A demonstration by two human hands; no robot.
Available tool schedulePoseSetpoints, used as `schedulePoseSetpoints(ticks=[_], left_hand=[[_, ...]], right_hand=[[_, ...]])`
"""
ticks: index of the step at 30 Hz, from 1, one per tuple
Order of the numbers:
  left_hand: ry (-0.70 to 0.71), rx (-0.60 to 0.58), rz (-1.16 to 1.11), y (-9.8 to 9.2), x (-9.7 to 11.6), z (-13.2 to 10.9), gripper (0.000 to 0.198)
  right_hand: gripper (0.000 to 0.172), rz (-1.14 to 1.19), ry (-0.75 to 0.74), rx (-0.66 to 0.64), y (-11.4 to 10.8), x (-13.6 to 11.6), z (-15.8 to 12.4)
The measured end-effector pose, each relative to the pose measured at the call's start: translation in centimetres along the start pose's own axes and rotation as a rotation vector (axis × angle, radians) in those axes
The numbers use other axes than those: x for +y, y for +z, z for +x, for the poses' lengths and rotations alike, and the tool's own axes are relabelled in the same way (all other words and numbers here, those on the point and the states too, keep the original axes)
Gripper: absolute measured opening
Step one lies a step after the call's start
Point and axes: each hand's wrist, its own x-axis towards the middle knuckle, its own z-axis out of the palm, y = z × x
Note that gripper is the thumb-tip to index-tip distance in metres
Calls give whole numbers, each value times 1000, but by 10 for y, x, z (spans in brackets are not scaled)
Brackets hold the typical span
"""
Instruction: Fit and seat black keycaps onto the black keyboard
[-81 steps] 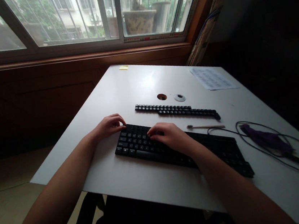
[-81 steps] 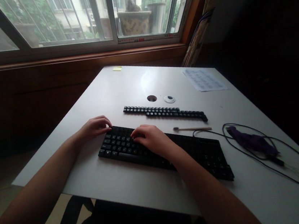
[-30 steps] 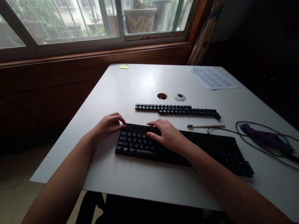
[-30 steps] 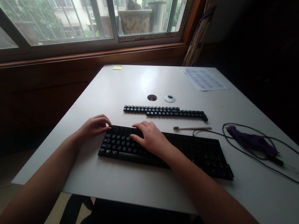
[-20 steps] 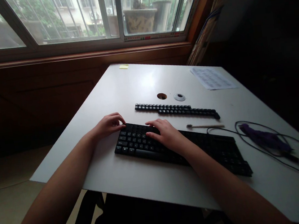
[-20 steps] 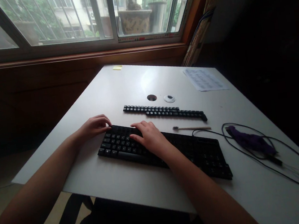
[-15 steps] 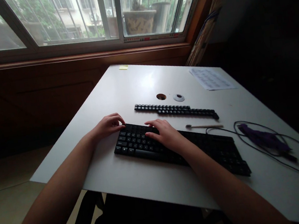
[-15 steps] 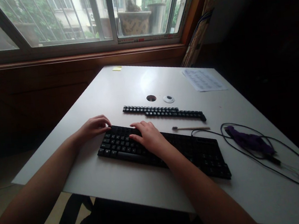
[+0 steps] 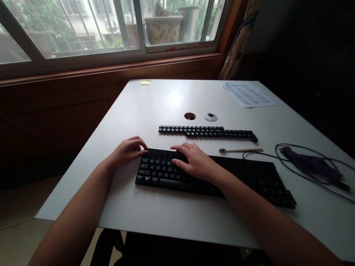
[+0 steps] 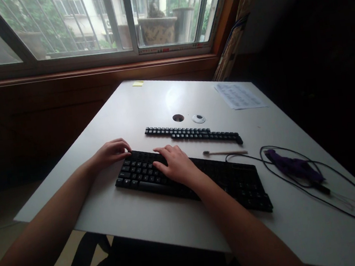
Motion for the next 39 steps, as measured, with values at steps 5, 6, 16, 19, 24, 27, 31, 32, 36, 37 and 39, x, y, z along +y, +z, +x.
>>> schedulePoseSetpoints(ticks=[5, 6, 16, 19, 24, 27, 31, 32, 36, 37, 39], left_hand=[[5, 0, 6, 0, 1, 0, 21], [7, -2, 8, 0, 1, 0, 21], [4, 1, -10, 1, -2, 0, 21], [1, 3, -12, 1, -2, 0, 20], [5, 8, -8, 1, -2, -1, 20], [10, 11, -7, 2, -1, 0, 21], [14, 16, -3, 2, 1, 0, 22], [16, 18, -3, 3, 1, 0, 22], [11, 20, -9, 3, 2, 0, 21], [9, 20, -9, 3, 2, 0, 20], [7, 18, -7, 3, 2, 1, 19]], right_hand=[[43, 35, -7, 1, -1, 0, 1], [41, 40, -7, 10, -1, 0, 1], [40, 71, -39, 46, 0, 3, 2], [34, 76, -45, 100, 0, 8, 4], [37, -146, 10, 250, -5, 24, 8], [46, -236, 74, 294, -6, 35, 9], [53, -289, 122, 313, 1, 43, 10], [54, -300, 126, 311, 3, 44, 10], [55, -340, 153, 289, 7, 46, 11], [55, -345, 158, 281, 8, 46, 11], [54, -355, 163, 275, 7, 46, 11]])
